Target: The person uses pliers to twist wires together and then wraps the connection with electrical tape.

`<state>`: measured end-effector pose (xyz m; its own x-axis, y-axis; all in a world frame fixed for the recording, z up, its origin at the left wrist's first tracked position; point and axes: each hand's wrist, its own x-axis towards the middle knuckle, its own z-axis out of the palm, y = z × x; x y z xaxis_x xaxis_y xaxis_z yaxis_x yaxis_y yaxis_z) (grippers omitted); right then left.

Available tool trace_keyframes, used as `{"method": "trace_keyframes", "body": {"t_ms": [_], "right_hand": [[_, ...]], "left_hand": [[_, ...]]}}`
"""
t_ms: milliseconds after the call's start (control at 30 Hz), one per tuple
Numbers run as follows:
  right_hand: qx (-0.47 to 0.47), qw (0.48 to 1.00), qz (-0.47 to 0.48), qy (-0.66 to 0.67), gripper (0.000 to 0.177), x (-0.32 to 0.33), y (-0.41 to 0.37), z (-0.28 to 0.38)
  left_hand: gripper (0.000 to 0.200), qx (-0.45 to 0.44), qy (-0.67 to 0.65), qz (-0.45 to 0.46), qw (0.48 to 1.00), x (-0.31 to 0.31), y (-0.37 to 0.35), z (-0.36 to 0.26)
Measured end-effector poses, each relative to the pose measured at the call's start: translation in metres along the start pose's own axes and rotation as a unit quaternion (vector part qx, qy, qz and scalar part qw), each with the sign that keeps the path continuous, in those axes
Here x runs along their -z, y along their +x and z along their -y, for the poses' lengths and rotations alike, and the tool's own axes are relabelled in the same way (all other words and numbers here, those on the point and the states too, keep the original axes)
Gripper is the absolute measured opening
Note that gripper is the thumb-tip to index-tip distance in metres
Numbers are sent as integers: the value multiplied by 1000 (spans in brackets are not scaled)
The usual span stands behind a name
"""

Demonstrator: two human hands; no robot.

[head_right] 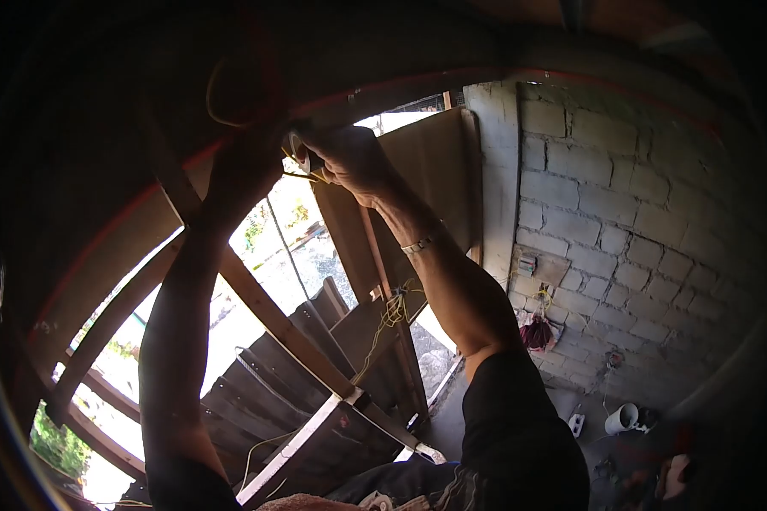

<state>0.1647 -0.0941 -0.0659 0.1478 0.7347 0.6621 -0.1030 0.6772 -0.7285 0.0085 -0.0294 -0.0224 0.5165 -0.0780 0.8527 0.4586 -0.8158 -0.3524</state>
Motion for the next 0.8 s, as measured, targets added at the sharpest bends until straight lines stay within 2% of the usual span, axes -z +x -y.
{"method": "trace_keyframes", "body": {"t_ms": [33, 67, 100, 133, 200, 233, 300, 333, 400, 433, 467, 500, 533, 567, 600, 633, 667, 700, 733, 767, 800], "right_hand": [[25, 998, 47, 24, 27, 3, -3, 9], [50, 993, 95, 49, 26, 7, -4, 17], [32, 990, 106, 91, 26, 11, 0, 23], [15, 987, 82, 134, 27, 14, 8, 23], [-31, 966, 103, 235, 27, 20, 33, 25], [-33, 966, 102, 235, 27, 19, 44, 28], [-19, 984, 113, 136, 32, 15, 62, 33], [-19, 984, 115, 138, 32, 18, 72, 23], [11, 993, 87, -84, 38, 16, 82, 8], [-9, 987, 65, -143, 38, 14, 75, 3], [-41, 977, -31, -208, 39, 7, 73, -2], [199, 904, -66, -374, 39, 18, 78, -27], [420, 749, -94, -504, 38, 31, 82, -54], [400, 708, -122, -569, 33, 38, 78, -60], [400, 708, -121, -569, 33, 34, 62, -55], [232, 849, -98, -465, 33, 23, 38, -42], [48, 939, -70, -333, 33, 15, 18, -29], [45, 939, -71, -334, 33, 13, 6, -20], [88, 967, -15, -239, 33, 13, -5, -13], [133, 980, 41, -140, 33, 12, -9, -4], [132, 980, 41, -140, 33, 12, -10, 5]], "left_hand": [[27, 0, 0, 1, 1000, 2, 1, 0], [33, 28, 8, 54, 998, 3, 3, 0], [39, 57, 14, 108, 992, 4, 4, 0], [39, 59, 14, 109, 992, 4, 5, 2], [28, 35, -25, 164, 985, 3, 7, 5], [28, 36, -26, 166, 985, 7, 7, -1], [22, 81, -62, 173, 980, 15, 9, -11], [22, 82, -60, 173, 980, 14, 7, -9], [22, 41, -95, 122, 987, 7, 4, -3], [22, 40, -94, 121, 987, 4, 3, -2], [17, 28, -55, 86, 994, 0, 1, -1], [15, 17, -16, 49, 999, -3, -1, 0], [15, 19, -15, 47, 999, -5, -2, 2], [15, 4, 12, 6, 1000, -7, -3, 3], [15, -12, 39, -35, 999, -9, -3, 3], [15, -12, 39, -36, 999, -8, -1, 3], [15, 11, 30, -17, 999, -7, 0, 1], [16, 32, 20, 3, 999, -8, 1, -1], [16, 32, 18, 5, 999, -9, 0, -1], [18, 0, 40, 4, 999, -8, 0, 2], [19, -32, 61, 4, 998, -8, 0, 4]]}}
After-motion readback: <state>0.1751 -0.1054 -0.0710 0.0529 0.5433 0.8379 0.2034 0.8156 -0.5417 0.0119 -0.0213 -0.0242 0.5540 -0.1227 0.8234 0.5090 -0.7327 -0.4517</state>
